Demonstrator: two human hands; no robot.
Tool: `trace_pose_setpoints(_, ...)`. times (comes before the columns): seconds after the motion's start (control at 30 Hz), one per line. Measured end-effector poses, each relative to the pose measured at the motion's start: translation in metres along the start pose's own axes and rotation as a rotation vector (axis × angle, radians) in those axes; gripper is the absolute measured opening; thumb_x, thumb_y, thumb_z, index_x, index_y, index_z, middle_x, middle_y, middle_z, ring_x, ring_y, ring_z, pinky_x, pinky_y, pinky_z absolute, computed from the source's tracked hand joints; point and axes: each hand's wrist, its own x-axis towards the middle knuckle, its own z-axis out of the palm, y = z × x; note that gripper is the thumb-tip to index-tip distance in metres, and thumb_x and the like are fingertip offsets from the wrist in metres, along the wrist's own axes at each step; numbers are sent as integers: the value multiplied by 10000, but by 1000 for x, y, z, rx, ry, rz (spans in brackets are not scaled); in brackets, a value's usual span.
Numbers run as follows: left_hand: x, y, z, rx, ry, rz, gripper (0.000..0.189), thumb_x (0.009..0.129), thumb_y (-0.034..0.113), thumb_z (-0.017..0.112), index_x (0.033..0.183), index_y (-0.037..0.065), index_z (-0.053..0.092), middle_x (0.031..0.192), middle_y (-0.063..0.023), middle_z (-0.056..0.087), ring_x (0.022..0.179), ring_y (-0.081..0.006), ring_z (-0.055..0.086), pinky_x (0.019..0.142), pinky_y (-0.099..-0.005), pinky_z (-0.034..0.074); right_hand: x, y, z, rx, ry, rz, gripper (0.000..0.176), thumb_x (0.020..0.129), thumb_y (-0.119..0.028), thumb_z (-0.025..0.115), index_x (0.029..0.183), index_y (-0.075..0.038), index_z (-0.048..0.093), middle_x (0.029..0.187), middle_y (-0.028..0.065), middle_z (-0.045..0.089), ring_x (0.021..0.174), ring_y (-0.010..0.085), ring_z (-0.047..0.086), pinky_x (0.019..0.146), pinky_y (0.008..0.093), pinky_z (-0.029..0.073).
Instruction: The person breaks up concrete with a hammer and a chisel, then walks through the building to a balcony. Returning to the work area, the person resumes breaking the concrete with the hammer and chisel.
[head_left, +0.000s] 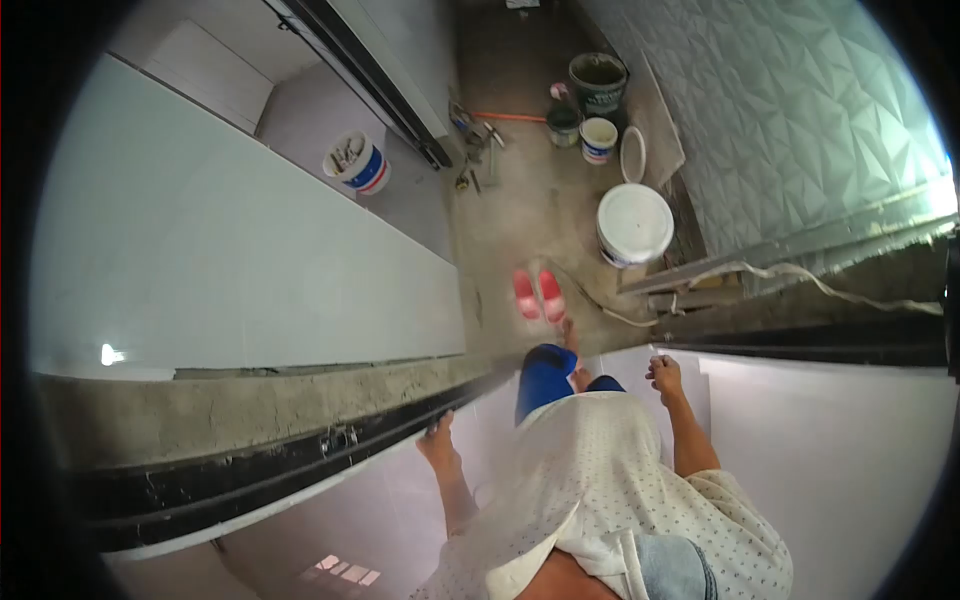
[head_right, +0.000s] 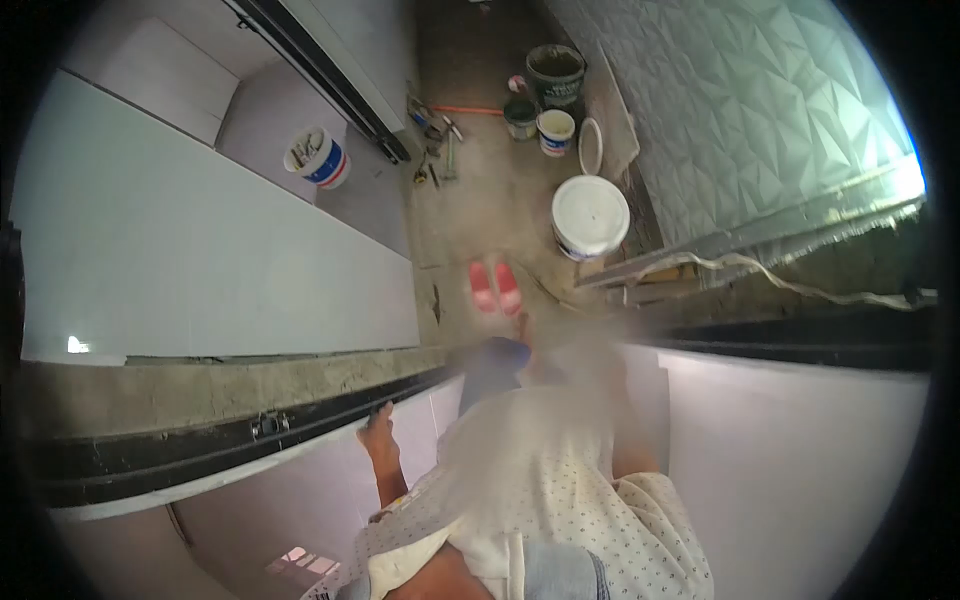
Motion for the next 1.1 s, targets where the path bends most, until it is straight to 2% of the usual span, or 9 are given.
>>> trace_pose_setpoints(0.13,-4,8,15,61,123,152,288,605,-35,770,857,-84,639,838,-72,651,753,-180,614,721,-314,506,65,-31,38,-68,-18,-184,150,877,-219,559,825,-79,569,655,15,534,576,105,542,461,263,381)
trace_pose_setpoints(0.23,-1,6,22,203,254,49,324,573,-45,775,868,-91,651,885,-101,671,767,-195,620,720,-312,511,83,-31,81,-138,27,-193,161,874,-196,567,803,-52,565,652,28,547,575,122,539,475,288,410)
trace_pose_setpoints(0.3,6,2,26,190,292,37,395,532,-61,773,903,-102,645,912,-113,672,772,-208,621,724,-320,517,167,40,95,-226,-329,-276,170,867,-181,578,860,-12,595,686,57,590,592,150,561,515,309,451)
trace_pose_setpoints(0.5,0,3,32,-46,276,231,458,532,-115,736,975,-53,636,886,-97,652,742,-184,599,693,-283,504,79,-71,114,-625,-285,-268,281,845,-226,598,977,20,631,737,123,643,636,183,623,587,336,497)
trace_pose_setpoints(0.7,6,-8,36,-101,300,143,690,533,-156,741,1177,-14,539,1063,-89,595,915,-218,574,815,-333,512,88,-77,143,-669,-372,-253,315,822,-267,583,943,18,646,762,132,655,657,191,654,608,343,511)
trace_pose_setpoints(0.73,2,-11,38,-34,268,219,630,624,-3,770,1204,-23,525,1109,-127,589,982,-219,564,825,-318,504,90,-75,150,-726,-394,-248,316,820,-279,582,931,8,652,771,136,660,659,201,657,615,348,512)
trace_pose_setpoints(0.8,4,-7,47,8,274,207,612,632,10,765,1196,-21,528,1101,-127,591,974,-222,566,820,-321,503,108,-70,166,-835,-426,-251,318,816,-303,582,907,-11,665,790,144,669,664,219,663,629,358,513)
trace_pose_setpoints(1.0,26,-19,63,43,324,83,560,656,50,751,1170,-16,539,1077,-128,598,952,-229,572,807,-332,502,164,-82,197,-1082,-412,-485,333,790,-364,589,930,-75,677,888,204,664,821,355,647,736,439,494)
trace_pose_setpoints(1.1,38,-28,71,72,343,18,535,668,69,744,1158,-13,545,1066,-128,602,941,-233,575,801,-338,501,232,-81,225,-1547,-481,-902,366,793,-370,586,981,-65,661,940,232,645,909,377,617,792,461,475)
